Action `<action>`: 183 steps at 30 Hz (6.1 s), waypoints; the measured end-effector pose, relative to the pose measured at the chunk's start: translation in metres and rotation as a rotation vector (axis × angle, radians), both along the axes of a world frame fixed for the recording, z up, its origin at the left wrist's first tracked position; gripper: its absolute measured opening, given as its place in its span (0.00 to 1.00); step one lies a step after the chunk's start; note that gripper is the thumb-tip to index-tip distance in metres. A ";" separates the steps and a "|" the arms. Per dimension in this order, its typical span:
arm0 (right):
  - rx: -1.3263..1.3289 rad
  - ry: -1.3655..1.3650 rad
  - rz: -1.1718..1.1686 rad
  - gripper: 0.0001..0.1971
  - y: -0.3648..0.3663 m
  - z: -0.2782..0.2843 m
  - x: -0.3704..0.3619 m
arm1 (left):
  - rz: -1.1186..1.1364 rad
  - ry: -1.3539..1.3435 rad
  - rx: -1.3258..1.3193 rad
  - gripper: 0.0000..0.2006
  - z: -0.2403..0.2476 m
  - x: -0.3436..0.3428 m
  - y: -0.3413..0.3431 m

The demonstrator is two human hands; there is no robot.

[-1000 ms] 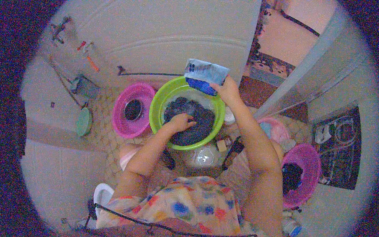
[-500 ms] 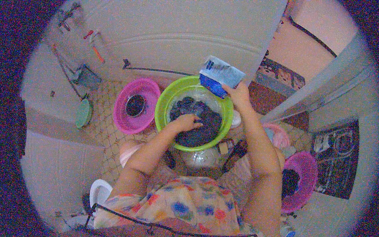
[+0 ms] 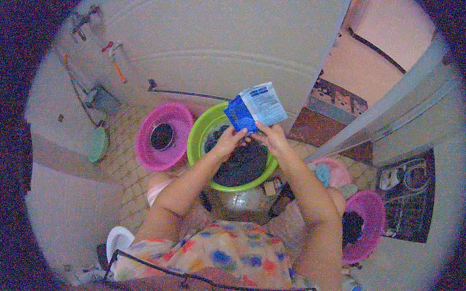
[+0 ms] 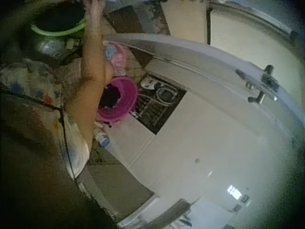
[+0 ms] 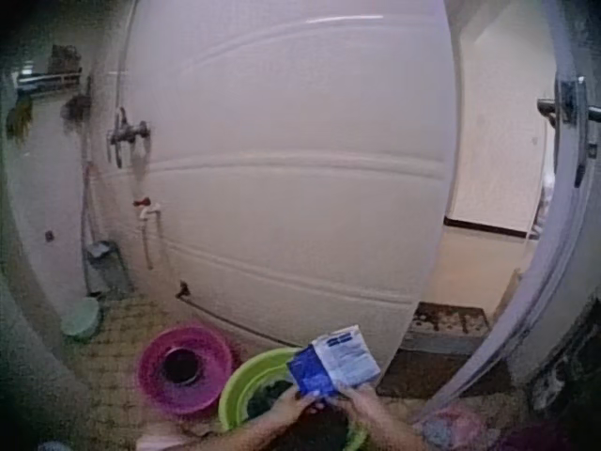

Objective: The person washes a dark garment by hand in a green basin filled with water. They scrub and rinse the item, then add detergent from a blue packet and continue washing.

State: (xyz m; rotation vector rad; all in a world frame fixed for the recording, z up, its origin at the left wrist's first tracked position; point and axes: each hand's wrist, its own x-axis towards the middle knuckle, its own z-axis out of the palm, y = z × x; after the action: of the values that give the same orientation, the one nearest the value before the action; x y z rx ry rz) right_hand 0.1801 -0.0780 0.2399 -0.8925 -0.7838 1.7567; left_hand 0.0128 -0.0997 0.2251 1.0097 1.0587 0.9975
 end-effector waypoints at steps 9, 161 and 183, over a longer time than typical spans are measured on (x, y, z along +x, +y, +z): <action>0.637 -1.080 -0.584 0.31 0.027 0.003 0.030 | 0.121 0.397 0.272 0.10 0.015 -0.020 0.012; 0.697 -1.455 0.170 0.13 0.047 -0.052 -0.104 | 0.113 -0.555 -0.573 0.23 -0.110 -0.043 0.094; 0.296 -1.059 -0.149 0.15 0.070 -0.095 -0.101 | 0.155 -0.432 -0.526 0.13 -0.059 -0.045 0.103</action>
State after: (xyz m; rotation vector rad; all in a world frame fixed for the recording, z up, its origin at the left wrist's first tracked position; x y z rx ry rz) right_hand 0.0794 -0.0082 0.1451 -1.6264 -1.5378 0.9031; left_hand -0.0322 0.0028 0.1665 0.2694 0.9680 0.9364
